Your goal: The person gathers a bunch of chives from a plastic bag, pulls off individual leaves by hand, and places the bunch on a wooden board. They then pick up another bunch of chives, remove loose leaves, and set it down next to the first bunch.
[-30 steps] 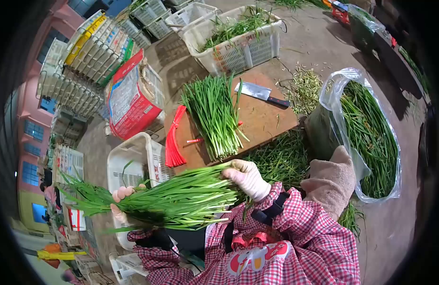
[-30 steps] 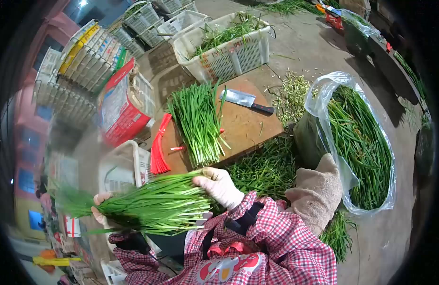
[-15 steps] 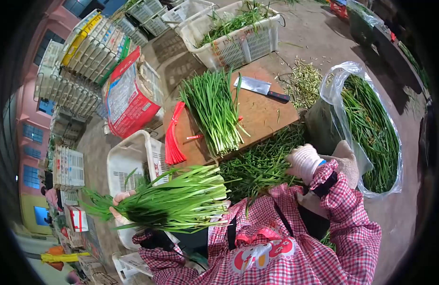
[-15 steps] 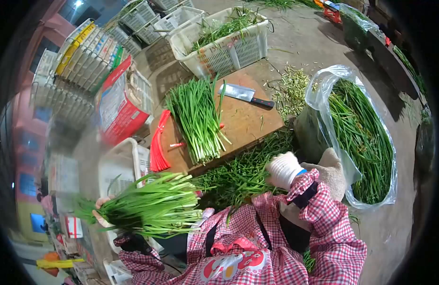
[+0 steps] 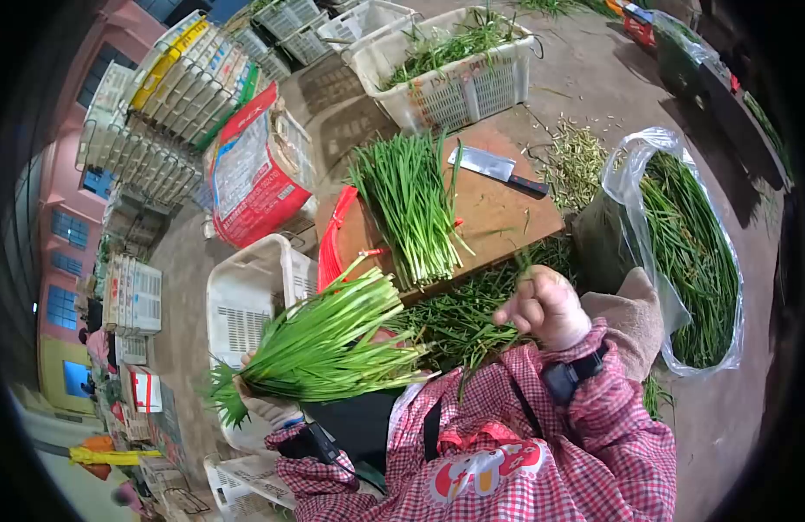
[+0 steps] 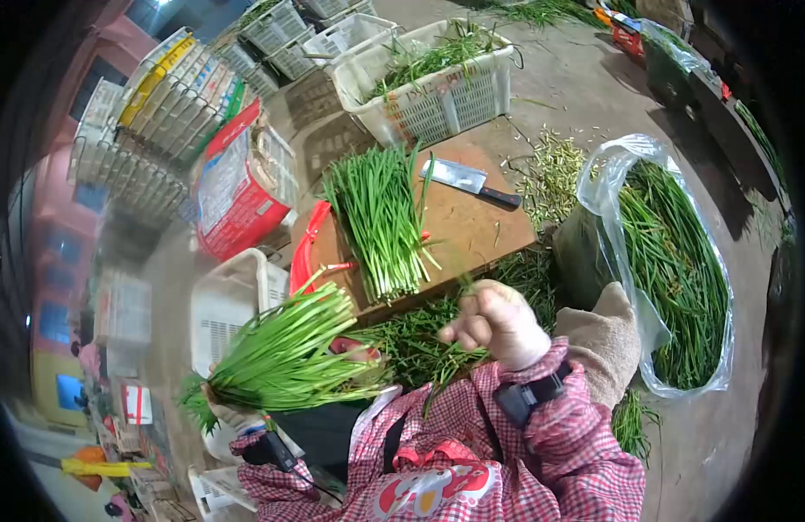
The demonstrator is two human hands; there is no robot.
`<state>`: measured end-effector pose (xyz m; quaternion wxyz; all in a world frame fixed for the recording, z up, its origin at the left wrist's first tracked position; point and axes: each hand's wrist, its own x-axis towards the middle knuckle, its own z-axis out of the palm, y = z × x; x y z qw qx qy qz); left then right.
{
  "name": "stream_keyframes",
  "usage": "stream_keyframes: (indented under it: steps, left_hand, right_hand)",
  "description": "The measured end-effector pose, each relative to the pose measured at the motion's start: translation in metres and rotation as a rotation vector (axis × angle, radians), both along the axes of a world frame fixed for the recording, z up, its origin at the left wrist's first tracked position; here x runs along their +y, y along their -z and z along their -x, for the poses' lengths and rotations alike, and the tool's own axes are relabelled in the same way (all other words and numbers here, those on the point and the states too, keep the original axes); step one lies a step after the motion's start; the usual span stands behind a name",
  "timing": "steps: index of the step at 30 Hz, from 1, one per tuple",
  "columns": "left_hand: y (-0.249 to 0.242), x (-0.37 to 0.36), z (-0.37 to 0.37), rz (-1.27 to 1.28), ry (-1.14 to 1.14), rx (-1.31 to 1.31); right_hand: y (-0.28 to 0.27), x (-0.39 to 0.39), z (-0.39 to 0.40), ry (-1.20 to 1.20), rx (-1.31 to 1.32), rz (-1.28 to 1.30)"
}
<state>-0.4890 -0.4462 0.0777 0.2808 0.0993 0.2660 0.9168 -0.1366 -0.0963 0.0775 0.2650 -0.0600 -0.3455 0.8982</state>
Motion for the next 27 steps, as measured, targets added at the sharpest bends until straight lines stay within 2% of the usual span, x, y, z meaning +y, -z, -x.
stream_keyframes:
  steps: [1,3,4,7,8,9,11,13,15,16,18,19,20,23,25,27]
  left_hand:
    - [-0.001,0.000,-0.004,-0.003,-0.004,0.003]
    - [-0.002,0.002,-0.007,-0.023,-0.093,-0.053]
    - [0.000,0.007,-0.004,0.006,-0.103,0.121]
    - [-0.012,0.017,-0.010,-0.033,-0.091,0.146]
    - [-0.021,0.026,-0.022,-0.192,-0.026,0.066]
    - [-0.029,0.033,-0.032,-0.190,-0.031,0.065]
    - [-0.039,0.046,-0.041,-0.061,-0.116,0.242]
    - [-0.049,0.054,-0.047,-0.126,-0.077,0.241]
    - [-0.057,0.057,-0.054,-0.006,-0.112,0.277]
    - [-0.057,0.055,-0.054,0.145,-0.170,0.317]
    - [-0.063,0.058,-0.059,0.133,-0.159,0.239]
    - [-0.065,0.060,-0.061,0.120,-0.149,0.165]
    - [-0.064,0.057,-0.059,0.236,-0.158,0.269]
    - [-0.083,0.071,-0.075,0.402,-0.211,0.272]
    - [-0.066,0.056,-0.047,0.319,-0.231,0.305]
    - [-0.052,0.031,-0.020,0.258,-0.275,0.249]
  right_hand:
    - [0.007,0.008,-0.011,-0.018,0.024,0.021]
    - [-0.010,0.022,-0.032,-0.302,-0.643,-0.774]
    - [-0.008,0.021,-0.031,-0.301,-0.644,-0.774]
    - [-0.005,0.007,-0.011,-0.115,-0.605,-1.090]
    - [-0.004,-0.003,0.000,-0.111,-0.498,-0.607]
    - [-0.013,-0.012,0.014,-0.111,-0.473,-0.361]
    - [-0.024,-0.020,0.036,-0.101,-0.505,-0.434]
    - [-0.018,-0.030,0.056,-0.087,-0.435,-0.375]
    - [-0.015,-0.039,0.069,-0.098,-0.461,-0.327]
    - [-0.014,-0.042,0.073,-0.079,-0.500,-0.354]
    - [-0.010,-0.046,0.074,-0.063,-0.542,-0.380]
    - [-0.006,-0.048,0.074,-0.009,-0.497,-0.353]
    - [-0.003,-0.051,0.073,0.042,-0.454,-0.324]
    - [-0.008,-0.036,0.057,0.263,-0.592,-0.470]
    - [0.008,-0.019,0.044,0.273,-0.573,-0.391]
    - [0.001,-0.003,0.020,0.195,-0.695,-0.567]
